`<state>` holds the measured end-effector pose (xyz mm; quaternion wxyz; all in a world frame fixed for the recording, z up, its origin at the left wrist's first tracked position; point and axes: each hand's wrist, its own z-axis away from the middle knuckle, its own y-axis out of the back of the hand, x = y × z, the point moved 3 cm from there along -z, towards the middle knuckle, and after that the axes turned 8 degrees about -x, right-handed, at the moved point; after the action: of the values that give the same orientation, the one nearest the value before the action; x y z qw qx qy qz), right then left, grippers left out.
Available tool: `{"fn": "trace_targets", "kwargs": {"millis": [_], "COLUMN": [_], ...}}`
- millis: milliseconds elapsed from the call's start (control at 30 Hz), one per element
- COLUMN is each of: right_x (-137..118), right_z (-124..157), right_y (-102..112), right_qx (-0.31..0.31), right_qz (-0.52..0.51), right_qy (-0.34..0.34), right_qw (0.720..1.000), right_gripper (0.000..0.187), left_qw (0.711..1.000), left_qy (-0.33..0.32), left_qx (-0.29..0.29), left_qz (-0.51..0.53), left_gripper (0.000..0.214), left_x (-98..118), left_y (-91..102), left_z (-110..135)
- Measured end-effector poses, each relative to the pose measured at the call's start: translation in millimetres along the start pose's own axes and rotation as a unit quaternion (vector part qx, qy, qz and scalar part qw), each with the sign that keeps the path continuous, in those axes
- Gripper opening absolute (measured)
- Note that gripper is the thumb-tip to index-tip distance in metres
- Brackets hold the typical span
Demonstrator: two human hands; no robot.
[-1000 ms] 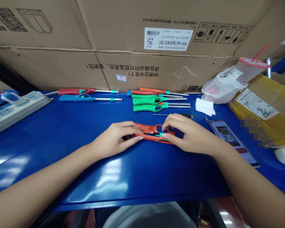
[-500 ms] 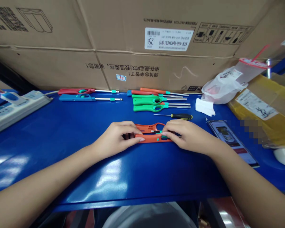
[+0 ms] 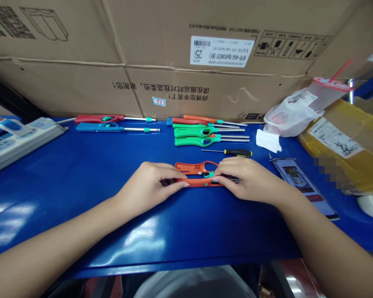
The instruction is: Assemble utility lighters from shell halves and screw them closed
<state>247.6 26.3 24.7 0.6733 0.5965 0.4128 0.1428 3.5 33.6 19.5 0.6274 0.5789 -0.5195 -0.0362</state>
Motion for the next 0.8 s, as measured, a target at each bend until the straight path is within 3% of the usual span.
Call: {"fn": "trace_targets", "kwargs": {"millis": [300,500,633,800], "right_x": [-3.3,19.7,32.2,32.7], "right_z": [3.3,4.6,4.0,-0.2], "right_y": [3.1,6.4,-0.8,-5.3], "right_qx": [-0.045,0.070,0.035,0.033], "right_qz": [-0.043,0.031,0.042,-0.002], "right_qy": [0.012,-0.131,-0.185,-0.193], "right_qw": [0.998,0.988,0.981,0.981], "right_gripper": [0.018,0.012,0.017,0.018], "left_qw": [0.997,0.995,0.988,0.990], "left_qy": [-0.033,-0.036,-0.018,-0.025], "left_qx": [-0.048,0.021,0.005,-0.021], "left_qz": [-0.048,-0.093,-0.153,-0.135], "left_gripper": [0.011,0.018,0.033,0.027], "left_x": [0.9,-9.1,-30.4,-45.3], "left_y": [-6.5,-0.3,-0.4,-3.2], "left_z": [4.5,-0.3,-4.7,-8.9]}}
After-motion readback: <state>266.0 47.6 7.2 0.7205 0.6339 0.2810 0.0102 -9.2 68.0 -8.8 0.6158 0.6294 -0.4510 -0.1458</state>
